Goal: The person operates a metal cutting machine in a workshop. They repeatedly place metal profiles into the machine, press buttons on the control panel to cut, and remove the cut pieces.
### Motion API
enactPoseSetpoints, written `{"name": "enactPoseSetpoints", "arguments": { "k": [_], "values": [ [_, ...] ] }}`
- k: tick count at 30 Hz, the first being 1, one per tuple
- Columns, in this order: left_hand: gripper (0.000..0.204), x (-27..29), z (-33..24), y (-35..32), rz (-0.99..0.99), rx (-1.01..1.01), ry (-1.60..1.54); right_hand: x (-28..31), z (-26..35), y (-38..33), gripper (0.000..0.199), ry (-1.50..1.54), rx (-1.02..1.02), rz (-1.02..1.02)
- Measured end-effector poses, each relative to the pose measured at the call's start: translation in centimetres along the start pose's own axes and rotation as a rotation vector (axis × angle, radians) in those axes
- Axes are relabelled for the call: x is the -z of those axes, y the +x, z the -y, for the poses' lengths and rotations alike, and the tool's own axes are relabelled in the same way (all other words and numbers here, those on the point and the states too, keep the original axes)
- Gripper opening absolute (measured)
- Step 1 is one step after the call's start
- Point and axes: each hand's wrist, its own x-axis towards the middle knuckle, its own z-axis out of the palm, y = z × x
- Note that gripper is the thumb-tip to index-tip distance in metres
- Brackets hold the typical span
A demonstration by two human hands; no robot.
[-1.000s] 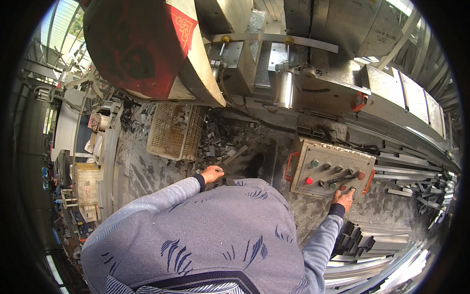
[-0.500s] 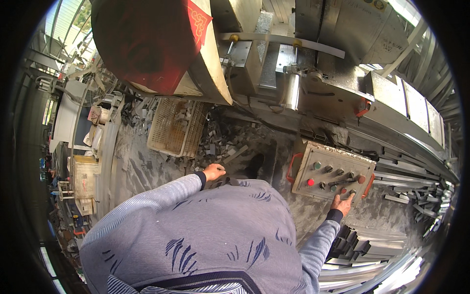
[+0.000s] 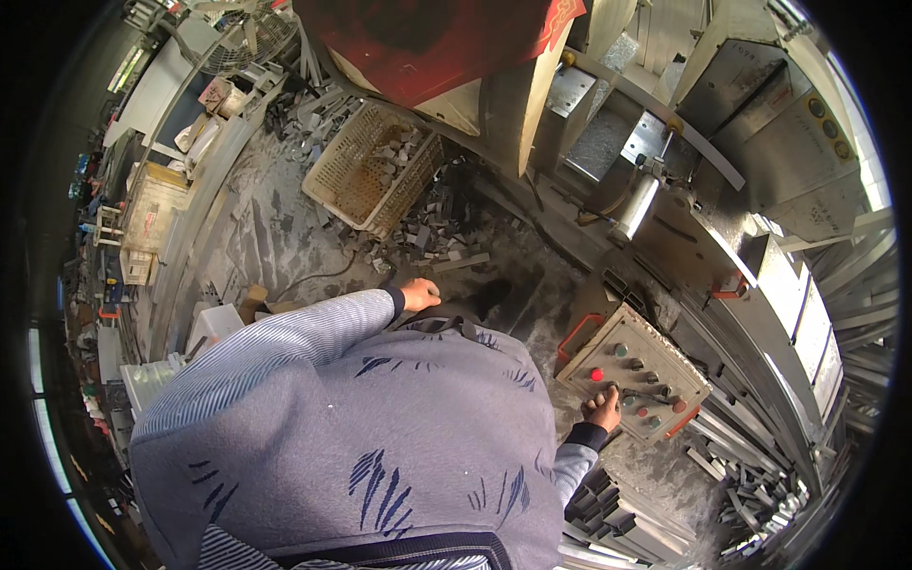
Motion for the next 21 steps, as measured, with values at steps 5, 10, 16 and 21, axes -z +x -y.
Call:
{"name": "enactPoseSetpoints", "arguments": {
  "k": [5, 10, 16, 21],
  "values": [
    [0.033, -1.2, 1.3, 0.3, -0.007, -0.018, 0.041, -1.1, 1.1, -0.6, 0.02, 0.035, -0.086, 0.019],
    [0.035, -1.8, 2.3, 0.4, -0.007, -0.009, 0.023, -1.3, 0.8, -0.3, 0.022, -0.006, -0.112, -0.064],
    [0.035, -1.7, 2.0, 0.3, 0.007, -0.031, 0.033, -1.1, 0.8, -0.3, 0.02, 0.068, -0.13, 0.022],
    [0.035, -1.6, 2.0, 0.4, 0.012, -0.013, 0.003, -0.9, 0.8, 0.1, 0.019, 0.085, -0.162, 0.056]
  ]
}}
